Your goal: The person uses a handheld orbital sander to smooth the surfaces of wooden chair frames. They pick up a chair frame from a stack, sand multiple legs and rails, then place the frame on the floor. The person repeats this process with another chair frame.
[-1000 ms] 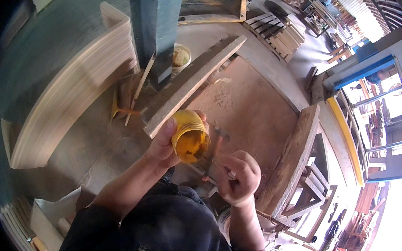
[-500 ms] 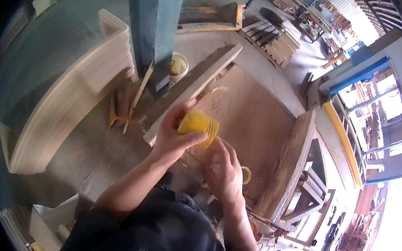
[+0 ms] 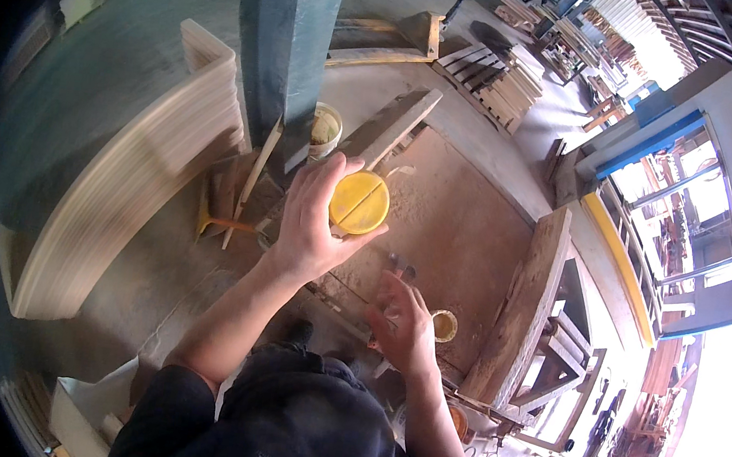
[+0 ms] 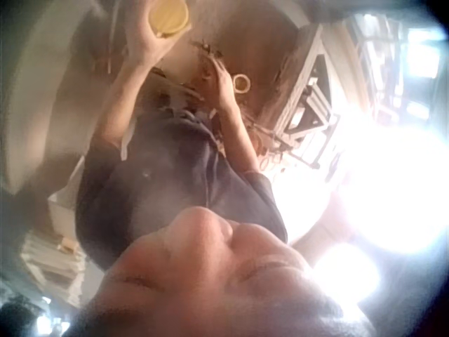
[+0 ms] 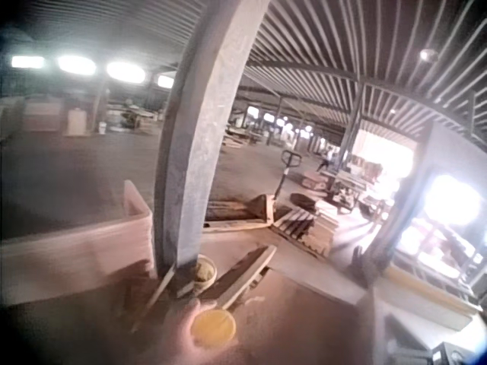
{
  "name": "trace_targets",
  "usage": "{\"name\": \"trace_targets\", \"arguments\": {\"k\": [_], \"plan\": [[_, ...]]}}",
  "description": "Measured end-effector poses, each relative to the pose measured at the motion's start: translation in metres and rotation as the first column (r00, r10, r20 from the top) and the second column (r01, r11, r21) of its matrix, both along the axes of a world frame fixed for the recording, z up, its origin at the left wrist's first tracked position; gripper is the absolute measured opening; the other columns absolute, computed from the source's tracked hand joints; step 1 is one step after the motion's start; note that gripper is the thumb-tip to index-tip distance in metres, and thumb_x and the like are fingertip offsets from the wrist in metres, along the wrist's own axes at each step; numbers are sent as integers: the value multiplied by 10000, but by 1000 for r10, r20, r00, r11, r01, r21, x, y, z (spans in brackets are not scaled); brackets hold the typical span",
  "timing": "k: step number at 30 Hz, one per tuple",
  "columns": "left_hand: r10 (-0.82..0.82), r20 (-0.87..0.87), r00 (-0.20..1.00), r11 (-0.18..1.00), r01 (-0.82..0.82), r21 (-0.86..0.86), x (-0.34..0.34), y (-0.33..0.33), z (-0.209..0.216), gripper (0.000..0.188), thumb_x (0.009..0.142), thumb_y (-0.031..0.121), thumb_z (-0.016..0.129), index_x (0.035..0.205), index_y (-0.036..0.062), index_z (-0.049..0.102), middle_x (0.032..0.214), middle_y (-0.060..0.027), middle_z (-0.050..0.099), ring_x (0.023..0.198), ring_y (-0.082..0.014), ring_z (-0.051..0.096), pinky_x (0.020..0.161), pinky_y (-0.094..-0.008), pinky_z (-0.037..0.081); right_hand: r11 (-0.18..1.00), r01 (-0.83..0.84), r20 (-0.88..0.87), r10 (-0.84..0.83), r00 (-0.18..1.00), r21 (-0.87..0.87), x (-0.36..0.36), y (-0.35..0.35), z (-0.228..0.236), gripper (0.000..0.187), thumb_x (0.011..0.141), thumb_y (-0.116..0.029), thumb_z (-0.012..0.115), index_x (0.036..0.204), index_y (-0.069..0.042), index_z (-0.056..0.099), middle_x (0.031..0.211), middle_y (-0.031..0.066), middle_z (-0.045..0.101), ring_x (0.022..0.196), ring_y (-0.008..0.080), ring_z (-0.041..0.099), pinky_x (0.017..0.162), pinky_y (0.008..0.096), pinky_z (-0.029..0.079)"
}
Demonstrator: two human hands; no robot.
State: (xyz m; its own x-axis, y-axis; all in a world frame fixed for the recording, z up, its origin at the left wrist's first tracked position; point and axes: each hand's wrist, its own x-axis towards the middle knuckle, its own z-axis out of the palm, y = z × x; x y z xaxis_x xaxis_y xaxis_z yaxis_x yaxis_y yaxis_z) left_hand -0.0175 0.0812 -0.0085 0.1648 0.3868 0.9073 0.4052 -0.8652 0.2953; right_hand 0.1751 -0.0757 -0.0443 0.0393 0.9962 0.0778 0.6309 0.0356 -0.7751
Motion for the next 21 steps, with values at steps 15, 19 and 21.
{"name": "trace_targets", "arguments": {"k": [15,19,21], "plan": [[-238,-202,950,801,75,-594,26,-7,-172,1117,738,179,939,1598,13,246,1380,-254,518,1264,-432,560,1081,-498,483,701,383,-65,-521,851,-602,41,-9,-234,350,886,-273,705,1062,20,634,845,153,674,741,301,693,679,424,593],[-281,-254,925,778,64,-625,49,-6,-226,1079,709,175,953,1551,5,299,1371,-256,517,1265,-422,543,1064,-503,484,705,294,-321,-599,733,-645,34,-13,-181,263,905,-257,639,781,-25,625,653,50,584,549,162,586,469,340,452],[-263,-265,928,755,27,-655,60,-3,-252,1069,709,179,951,1547,11,310,1360,-257,526,1253,-422,549,1046,-501,495,762,380,-235,-558,796,-525,22,-33,-165,316,949,-319,648,868,-16,611,691,68,609,596,165,605,533,359,473]]}}
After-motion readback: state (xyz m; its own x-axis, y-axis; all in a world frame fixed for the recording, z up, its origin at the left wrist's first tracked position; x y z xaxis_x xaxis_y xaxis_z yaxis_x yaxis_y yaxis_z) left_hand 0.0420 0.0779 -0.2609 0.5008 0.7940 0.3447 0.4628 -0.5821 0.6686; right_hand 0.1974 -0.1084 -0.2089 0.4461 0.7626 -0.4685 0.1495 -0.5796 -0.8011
